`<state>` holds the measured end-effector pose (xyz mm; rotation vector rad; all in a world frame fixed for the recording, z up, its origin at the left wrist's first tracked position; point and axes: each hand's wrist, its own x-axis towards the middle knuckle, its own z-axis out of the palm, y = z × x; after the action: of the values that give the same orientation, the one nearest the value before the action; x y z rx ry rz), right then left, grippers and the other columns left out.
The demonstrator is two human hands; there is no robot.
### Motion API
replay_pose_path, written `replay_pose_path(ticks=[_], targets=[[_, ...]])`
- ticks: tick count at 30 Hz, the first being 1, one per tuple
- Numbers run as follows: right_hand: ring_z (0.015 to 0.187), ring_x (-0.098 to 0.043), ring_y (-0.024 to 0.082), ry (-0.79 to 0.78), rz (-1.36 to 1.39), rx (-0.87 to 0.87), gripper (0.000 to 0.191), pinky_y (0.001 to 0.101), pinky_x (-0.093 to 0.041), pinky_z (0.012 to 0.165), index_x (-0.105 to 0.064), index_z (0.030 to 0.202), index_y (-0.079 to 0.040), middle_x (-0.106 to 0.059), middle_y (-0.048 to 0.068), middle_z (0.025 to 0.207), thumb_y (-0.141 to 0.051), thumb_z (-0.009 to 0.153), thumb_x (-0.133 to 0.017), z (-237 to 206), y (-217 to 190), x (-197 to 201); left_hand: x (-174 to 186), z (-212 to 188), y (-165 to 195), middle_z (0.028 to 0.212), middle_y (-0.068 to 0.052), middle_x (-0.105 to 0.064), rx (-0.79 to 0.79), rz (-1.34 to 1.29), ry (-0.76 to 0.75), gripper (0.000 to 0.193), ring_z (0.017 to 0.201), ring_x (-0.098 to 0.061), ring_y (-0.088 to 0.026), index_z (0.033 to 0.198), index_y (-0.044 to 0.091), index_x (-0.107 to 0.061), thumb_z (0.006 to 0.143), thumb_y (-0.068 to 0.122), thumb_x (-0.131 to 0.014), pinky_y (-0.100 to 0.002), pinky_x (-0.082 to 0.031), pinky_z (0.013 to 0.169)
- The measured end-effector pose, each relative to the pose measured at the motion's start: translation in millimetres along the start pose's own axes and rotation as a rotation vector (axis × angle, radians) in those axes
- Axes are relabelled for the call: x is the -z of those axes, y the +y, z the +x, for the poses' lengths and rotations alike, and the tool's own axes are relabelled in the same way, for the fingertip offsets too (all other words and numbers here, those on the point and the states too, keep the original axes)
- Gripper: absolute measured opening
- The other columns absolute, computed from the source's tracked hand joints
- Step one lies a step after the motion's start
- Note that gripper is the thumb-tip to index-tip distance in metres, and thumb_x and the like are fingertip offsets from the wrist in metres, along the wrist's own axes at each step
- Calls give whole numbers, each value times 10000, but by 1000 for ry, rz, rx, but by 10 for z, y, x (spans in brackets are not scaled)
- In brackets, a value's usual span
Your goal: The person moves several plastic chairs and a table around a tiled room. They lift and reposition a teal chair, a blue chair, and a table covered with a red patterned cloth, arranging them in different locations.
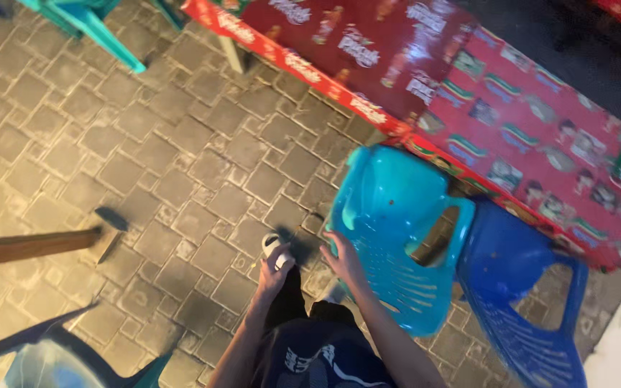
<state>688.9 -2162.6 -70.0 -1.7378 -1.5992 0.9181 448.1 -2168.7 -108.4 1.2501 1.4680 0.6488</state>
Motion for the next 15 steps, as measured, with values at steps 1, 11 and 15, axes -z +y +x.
replay_pose_path(ticks=[1, 11, 15], targets=[[1285, -588, 373, -18, 2, 5, 417, 435, -479, 1054, -633, 1295, -82, -644, 174, 1347, -280, 939, -726, 180, -106, -105, 180, 99, 3, 1327, -87, -701, -27, 17, 25, 515, 1301, -625, -279, 1344, 135, -655, 847, 240, -739, -464, -372, 1165], [1238, -619, 364, -155, 41, 142, 396, 429, -496, 1018, -638, 1265, -70, -663, 174, 1305, -231, 915, -727, 1749, -1010, -889, 1514, 1072, 117, 1334, -85, -704, 60, 19, 117, 496, 1338, -584, -276, 1326, 116, -654, 881, 320, -726, -585, -143, 1216], [1206, -636, 365, -186, 48, 169, 394, 425, -505, 1008, -648, 1262, -65, -678, 176, 1266, -231, 911, -718, 2182, -1238, -1045, 1812, 1393, 136, 1308, -103, -719, 23, -117, 177, 481, 1293, -641, -258, 1309, 91, -656, 874, 284, -724, -411, -453, 1115]])
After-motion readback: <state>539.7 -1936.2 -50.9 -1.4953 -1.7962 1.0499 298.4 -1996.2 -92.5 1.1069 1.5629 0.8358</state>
